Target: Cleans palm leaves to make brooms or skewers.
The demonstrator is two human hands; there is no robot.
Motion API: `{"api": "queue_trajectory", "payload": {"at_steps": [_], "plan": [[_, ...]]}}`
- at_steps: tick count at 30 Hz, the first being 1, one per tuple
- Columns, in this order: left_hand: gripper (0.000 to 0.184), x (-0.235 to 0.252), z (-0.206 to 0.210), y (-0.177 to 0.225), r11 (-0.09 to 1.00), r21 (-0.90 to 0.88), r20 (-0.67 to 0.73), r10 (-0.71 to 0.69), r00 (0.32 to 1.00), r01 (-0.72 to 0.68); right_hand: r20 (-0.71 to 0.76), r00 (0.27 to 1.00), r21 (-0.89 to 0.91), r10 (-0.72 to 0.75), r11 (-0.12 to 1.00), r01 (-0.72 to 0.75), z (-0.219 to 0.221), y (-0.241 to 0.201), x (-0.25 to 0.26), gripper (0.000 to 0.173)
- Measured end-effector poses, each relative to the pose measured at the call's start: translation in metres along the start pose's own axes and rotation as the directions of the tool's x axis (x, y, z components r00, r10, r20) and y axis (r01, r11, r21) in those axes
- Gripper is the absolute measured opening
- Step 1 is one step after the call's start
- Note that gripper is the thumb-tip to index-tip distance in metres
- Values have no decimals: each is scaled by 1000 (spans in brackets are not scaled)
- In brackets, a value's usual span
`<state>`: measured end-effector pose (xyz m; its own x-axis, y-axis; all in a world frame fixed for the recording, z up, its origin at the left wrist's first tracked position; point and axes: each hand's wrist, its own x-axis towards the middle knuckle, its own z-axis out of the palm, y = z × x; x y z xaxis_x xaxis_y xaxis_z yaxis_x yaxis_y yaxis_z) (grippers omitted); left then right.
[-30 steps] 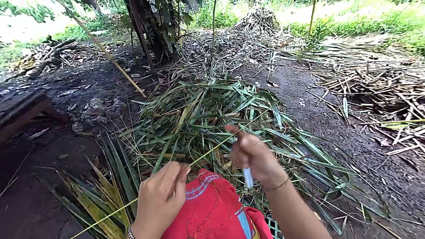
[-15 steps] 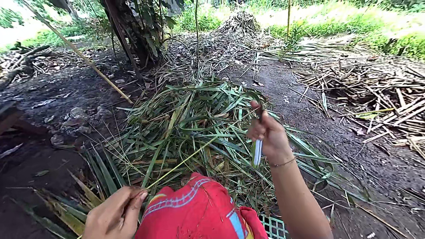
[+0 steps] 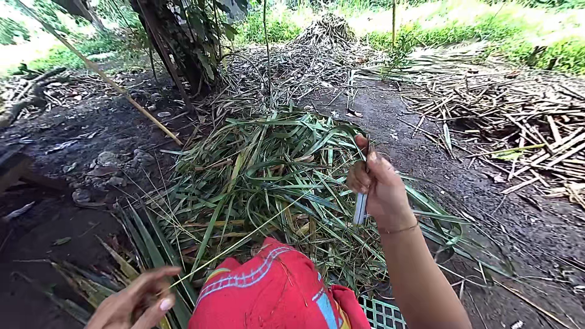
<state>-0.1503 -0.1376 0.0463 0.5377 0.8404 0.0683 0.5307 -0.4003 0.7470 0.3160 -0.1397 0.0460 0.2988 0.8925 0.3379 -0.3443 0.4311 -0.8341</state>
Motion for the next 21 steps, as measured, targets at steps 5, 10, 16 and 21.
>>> {"api": "queue_trajectory", "payload": {"at_steps": [5,10,16,21], "plan": [[41,64,66,85,955,70,-282,295,913,-287,318,946,76,60,993,-89,70,24,-40,37],[22,96,93,122,902,233,-443,430,786,-362,436,900,120,25,989,-86,94,33,-54,32],[24,82,83,93,877,302,-466,477,745,-373,250,968,3,24,1000,-26,47,9,-23,36],[31,57,49,47,910,357,-552,389,738,-212,-258,962,41,-84,994,98,-60,-27,31,42]]}}
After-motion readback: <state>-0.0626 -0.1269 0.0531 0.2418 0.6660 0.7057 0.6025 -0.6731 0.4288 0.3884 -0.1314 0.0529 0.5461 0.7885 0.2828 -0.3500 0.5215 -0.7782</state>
